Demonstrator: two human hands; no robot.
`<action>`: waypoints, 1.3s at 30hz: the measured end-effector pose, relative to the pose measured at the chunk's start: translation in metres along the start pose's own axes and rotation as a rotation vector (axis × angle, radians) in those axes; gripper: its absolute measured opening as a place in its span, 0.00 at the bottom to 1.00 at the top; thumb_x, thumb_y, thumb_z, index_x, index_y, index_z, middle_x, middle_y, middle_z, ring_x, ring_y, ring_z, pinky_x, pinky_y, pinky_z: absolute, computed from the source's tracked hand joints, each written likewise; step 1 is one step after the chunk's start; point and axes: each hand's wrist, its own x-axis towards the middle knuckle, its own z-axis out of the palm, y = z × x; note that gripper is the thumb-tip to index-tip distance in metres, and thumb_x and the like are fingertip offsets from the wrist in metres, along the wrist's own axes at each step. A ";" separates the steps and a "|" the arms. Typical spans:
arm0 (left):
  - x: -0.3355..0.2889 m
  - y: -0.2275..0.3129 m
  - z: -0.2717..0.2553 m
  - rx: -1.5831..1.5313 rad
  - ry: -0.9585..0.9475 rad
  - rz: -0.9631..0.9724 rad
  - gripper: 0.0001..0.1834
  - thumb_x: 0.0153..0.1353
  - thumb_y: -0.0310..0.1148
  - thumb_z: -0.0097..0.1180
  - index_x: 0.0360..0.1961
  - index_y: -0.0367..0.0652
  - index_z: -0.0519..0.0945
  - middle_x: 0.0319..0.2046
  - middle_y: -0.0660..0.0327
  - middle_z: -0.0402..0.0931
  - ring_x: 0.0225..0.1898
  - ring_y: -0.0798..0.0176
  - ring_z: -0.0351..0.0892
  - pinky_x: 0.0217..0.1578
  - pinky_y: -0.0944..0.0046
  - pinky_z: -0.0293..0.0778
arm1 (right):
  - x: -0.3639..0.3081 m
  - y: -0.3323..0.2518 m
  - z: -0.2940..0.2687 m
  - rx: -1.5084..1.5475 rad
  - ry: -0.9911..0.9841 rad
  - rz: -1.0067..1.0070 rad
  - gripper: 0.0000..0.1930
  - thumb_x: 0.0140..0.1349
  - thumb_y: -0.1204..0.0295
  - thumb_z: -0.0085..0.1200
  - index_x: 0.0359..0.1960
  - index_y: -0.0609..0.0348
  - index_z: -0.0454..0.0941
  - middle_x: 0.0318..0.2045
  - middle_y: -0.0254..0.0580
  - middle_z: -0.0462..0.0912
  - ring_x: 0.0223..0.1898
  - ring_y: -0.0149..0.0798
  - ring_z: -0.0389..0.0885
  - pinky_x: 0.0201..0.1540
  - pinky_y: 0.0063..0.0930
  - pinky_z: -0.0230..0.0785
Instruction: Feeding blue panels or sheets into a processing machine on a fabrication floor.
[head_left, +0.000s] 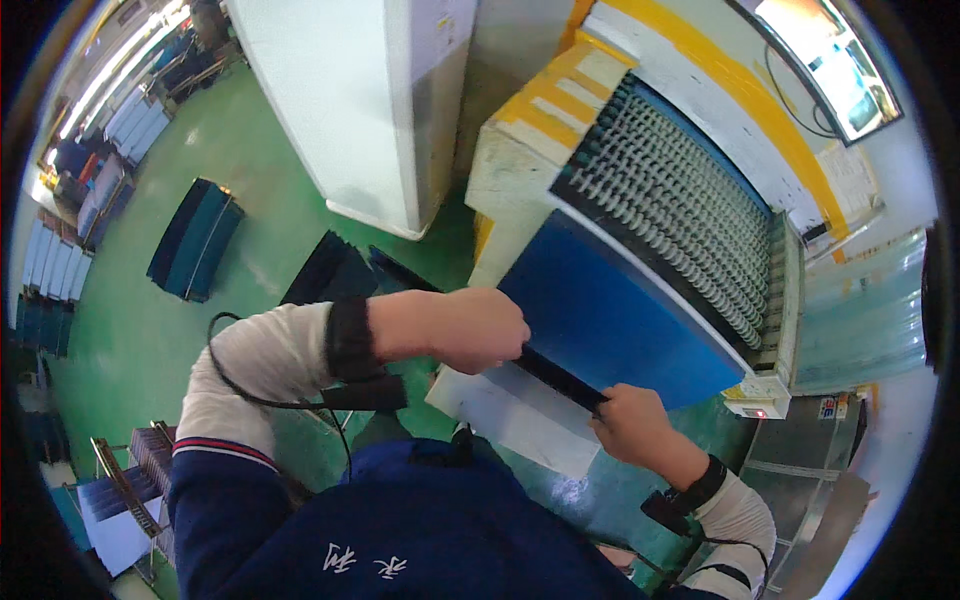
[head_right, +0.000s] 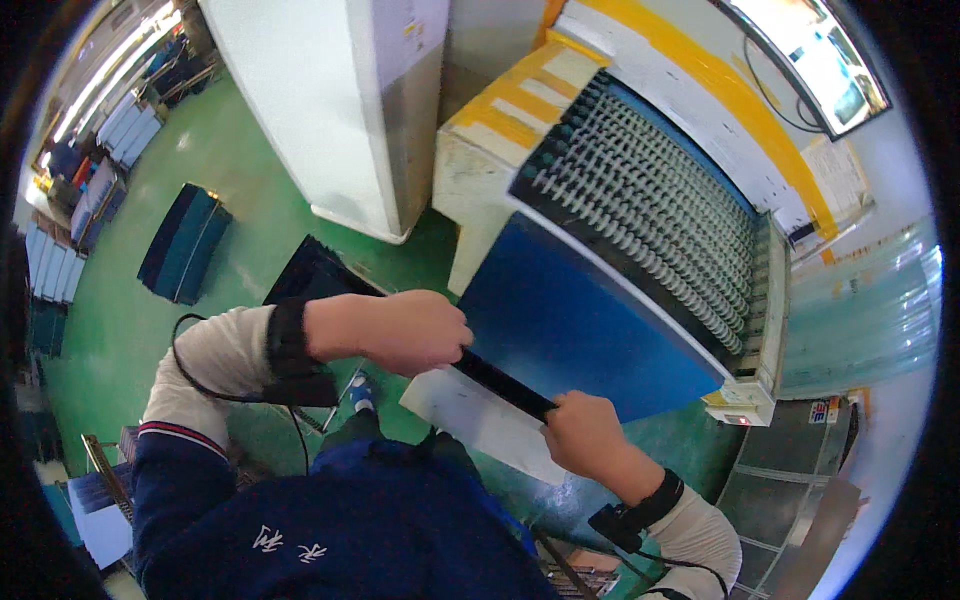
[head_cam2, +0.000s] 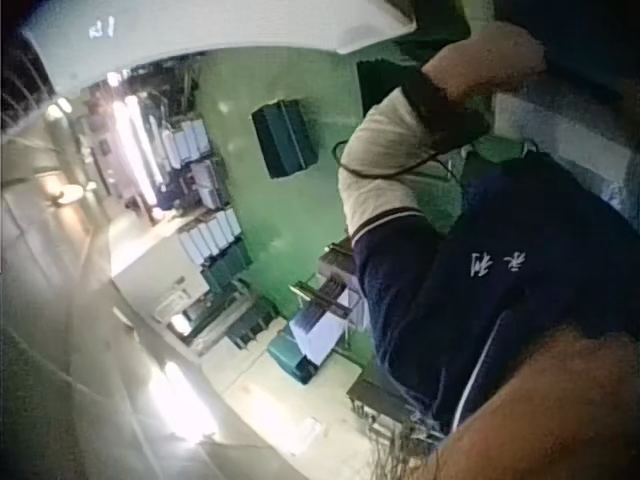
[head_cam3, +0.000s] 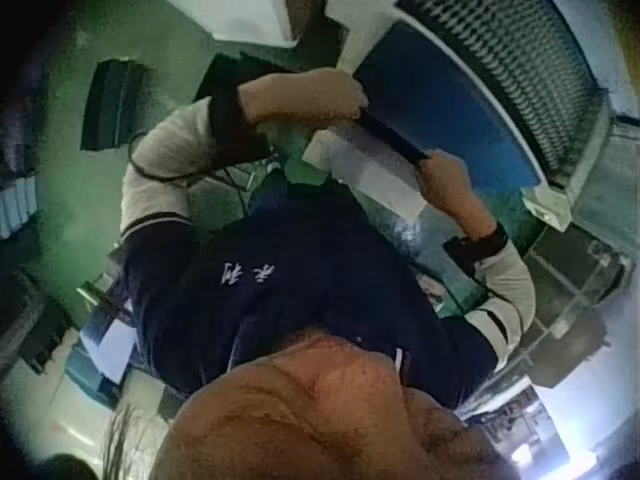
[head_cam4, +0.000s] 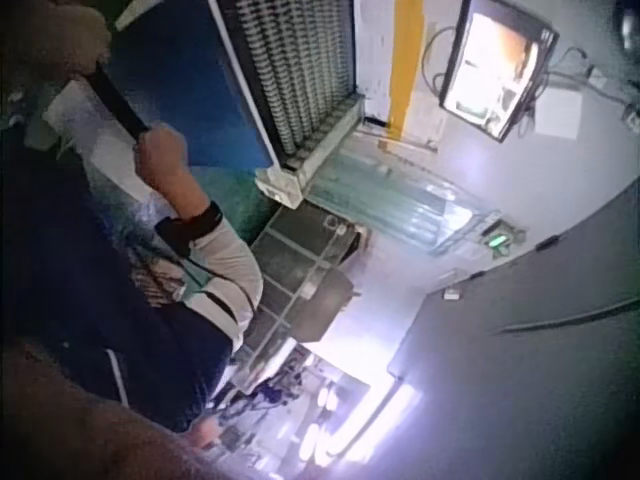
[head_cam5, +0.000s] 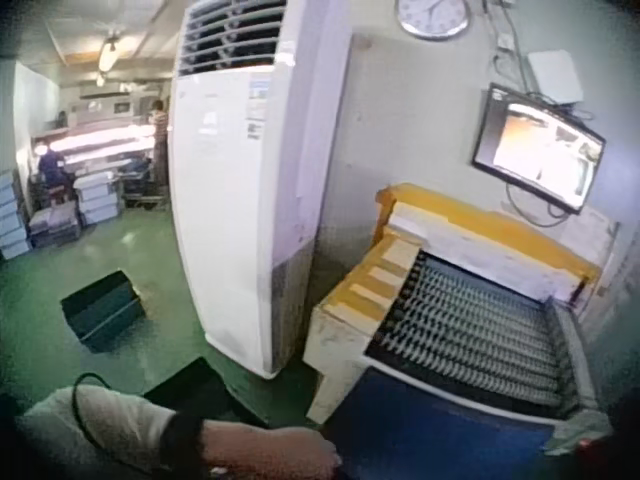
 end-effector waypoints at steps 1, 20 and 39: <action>0.026 -0.004 0.006 0.011 -0.001 0.002 0.05 0.46 0.32 0.56 0.21 0.43 0.80 0.28 0.57 0.76 0.35 0.52 0.78 0.34 0.53 0.75 | -0.009 0.020 0.004 -0.033 -0.026 0.046 0.09 0.52 0.66 0.57 0.21 0.59 0.80 0.28 0.44 0.79 0.34 0.48 0.79 0.34 0.42 0.74; 0.216 -0.036 0.060 0.008 0.073 -0.288 0.10 0.48 0.38 0.62 0.30 0.46 0.83 0.40 0.58 0.77 0.48 0.50 0.75 0.45 0.51 0.72 | -0.036 0.228 0.082 -0.014 0.136 0.206 0.14 0.51 0.61 0.61 0.31 0.61 0.83 0.39 0.45 0.79 0.44 0.49 0.77 0.46 0.42 0.72; 0.140 -0.069 0.116 -0.664 1.013 -0.950 0.44 0.54 0.34 0.64 0.70 0.41 0.55 0.57 0.48 0.71 0.49 0.58 0.75 0.48 0.58 0.72 | -0.079 0.202 0.119 0.173 0.816 0.529 0.29 0.48 0.73 0.63 0.55 0.56 0.72 0.57 0.45 0.69 0.57 0.50 0.67 0.58 0.45 0.59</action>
